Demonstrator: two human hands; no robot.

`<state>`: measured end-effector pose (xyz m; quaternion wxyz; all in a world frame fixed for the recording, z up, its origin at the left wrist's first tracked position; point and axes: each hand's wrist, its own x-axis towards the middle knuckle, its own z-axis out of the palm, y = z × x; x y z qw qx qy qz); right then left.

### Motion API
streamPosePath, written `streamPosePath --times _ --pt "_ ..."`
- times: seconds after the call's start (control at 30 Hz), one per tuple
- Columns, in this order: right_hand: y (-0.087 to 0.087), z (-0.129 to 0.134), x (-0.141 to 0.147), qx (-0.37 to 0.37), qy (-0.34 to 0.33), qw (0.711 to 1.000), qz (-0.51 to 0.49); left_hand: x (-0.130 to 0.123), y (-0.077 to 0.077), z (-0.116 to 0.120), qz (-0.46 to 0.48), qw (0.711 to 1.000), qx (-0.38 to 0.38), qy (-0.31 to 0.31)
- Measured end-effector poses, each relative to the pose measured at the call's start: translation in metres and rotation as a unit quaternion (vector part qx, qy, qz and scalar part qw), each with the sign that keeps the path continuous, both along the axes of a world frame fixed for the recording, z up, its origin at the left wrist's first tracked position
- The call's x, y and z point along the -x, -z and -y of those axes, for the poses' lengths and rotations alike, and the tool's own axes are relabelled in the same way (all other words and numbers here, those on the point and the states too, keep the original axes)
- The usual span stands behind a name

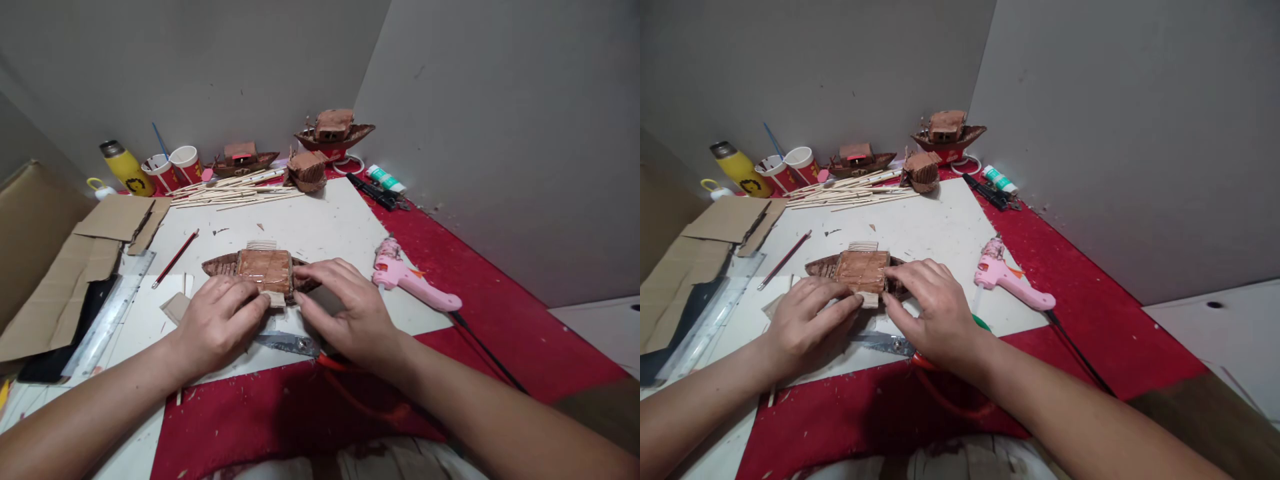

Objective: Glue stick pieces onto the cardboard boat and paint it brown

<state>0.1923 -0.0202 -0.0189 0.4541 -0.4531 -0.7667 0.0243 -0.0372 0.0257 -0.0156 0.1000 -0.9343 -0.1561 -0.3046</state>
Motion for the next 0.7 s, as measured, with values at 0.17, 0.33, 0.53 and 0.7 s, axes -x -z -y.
streamPosePath --times 0.17,0.33,0.53,0.7 --pt "0.001 -0.002 0.001 -0.001 0.006 0.999 0.045 -0.004 -0.005 0.002 -0.022 0.999 -0.046 0.014" --pt "-0.004 -0.001 0.002 0.014 0.021 0.994 0.103 -0.009 -0.010 -0.001 -0.031 0.997 -0.071 0.022" --pt "0.000 -0.007 0.000 0.053 0.005 0.984 0.172 -0.007 -0.013 -0.004 -0.034 0.996 -0.081 0.034" --pt "0.006 -0.015 -0.001 0.097 -0.010 0.983 0.157 -0.005 -0.012 -0.005 -0.043 0.995 -0.076 0.051"
